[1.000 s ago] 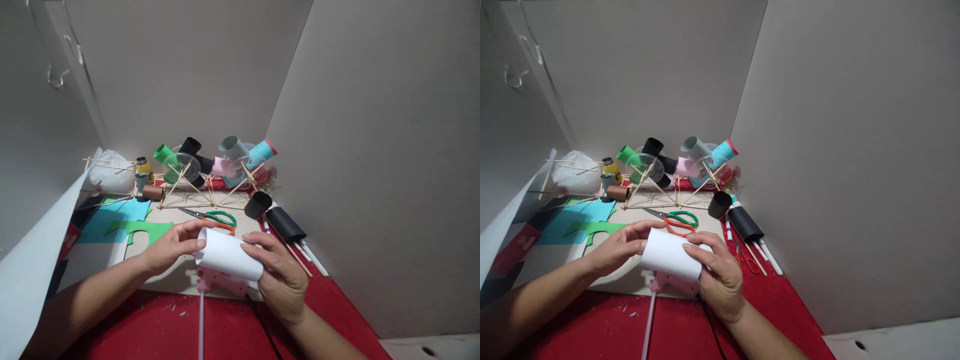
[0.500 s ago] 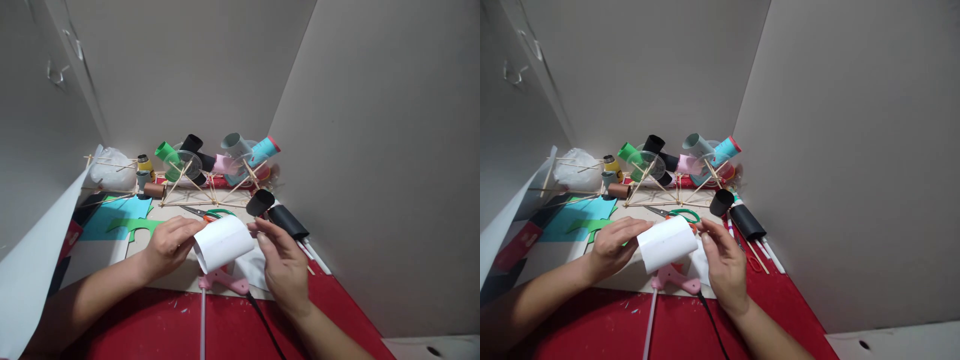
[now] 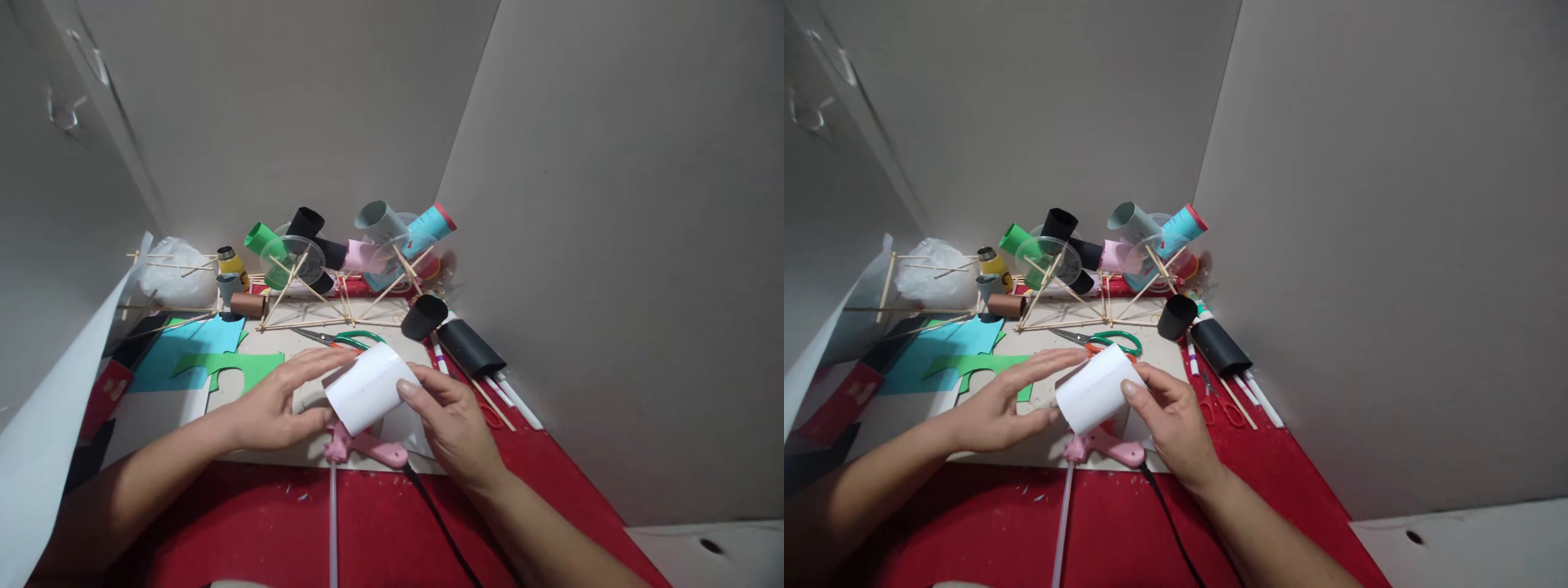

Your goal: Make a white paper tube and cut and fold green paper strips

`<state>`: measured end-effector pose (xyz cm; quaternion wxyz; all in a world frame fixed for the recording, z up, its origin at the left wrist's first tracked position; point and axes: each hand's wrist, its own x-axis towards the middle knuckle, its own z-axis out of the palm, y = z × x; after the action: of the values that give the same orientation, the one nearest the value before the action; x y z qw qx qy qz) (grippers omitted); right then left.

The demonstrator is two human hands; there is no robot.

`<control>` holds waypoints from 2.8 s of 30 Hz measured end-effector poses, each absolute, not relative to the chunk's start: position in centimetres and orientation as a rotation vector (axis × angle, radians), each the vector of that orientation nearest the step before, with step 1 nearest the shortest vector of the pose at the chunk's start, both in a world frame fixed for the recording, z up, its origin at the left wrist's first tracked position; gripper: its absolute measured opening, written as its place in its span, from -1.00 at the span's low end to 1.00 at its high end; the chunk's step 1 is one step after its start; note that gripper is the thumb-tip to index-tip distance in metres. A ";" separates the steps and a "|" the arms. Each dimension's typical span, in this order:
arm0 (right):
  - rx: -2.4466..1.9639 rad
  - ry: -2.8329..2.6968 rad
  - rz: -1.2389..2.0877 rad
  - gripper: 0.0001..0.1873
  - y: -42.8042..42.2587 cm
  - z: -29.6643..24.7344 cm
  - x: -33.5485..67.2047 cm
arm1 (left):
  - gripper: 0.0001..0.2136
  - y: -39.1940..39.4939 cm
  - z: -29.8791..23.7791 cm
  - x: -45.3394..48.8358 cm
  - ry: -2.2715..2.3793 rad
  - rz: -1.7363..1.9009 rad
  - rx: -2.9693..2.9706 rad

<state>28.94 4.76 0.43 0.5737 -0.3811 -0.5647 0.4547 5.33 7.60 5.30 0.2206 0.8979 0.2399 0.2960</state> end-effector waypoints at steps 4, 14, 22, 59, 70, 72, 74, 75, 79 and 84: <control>-0.759 -1.596 1.097 -0.84 4.2 1.7 28.8 | -0.47 7.0 6.7 5.1 0.661 0.784 2.182; -0.582 -1.932 0.969 -0.87 3.7 1.1 28.1 | -0.92 5.8 7.3 5.9 0.595 0.565 2.269; -0.687 -1.700 0.548 -0.86 2.4 1.4 28.2 | -0.92 4.6 7.2 6.7 0.836 1.103 2.547; -0.836 -2.027 0.190 -0.72 1.8 1.1 26.5 | -0.81 3.7 3.0 8.7 0.739 1.255 2.941; -0.780 -1.906 0.324 -0.72 1.6 1.6 26.6 | -0.91 3.4 4.6 8.8 0.774 1.053 2.467; -0.785 -1.897 0.363 -0.73 1.6 1.7 26.7 | -0.92 3.4 4.8 8.8 0.771 1.025 2.407; -0.795 -1.897 0.388 -0.74 1.5 1.7 26.7 | -0.91 3.4 4.9 8.8 0.778 1.008 2.389; -0.795 -1.897 0.394 -0.75 1.5 1.7 26.7 | -0.90 3.4 5.0 8.8 0.784 1.012 2.396; -0.798 -1.894 0.405 -0.77 1.5 1.5 26.7 | -0.91 3.5 4.8 8.7 0.783 1.064 2.442; -0.850 -1.920 0.311 -0.74 1.7 1.3 26.7 | -0.90 3.5 4.7 8.7 0.824 1.045 2.438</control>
<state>26.65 1.66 1.32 0.4878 -0.3497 -0.7896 0.1277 8.70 3.50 4.67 0.1810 0.8633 0.2917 0.3699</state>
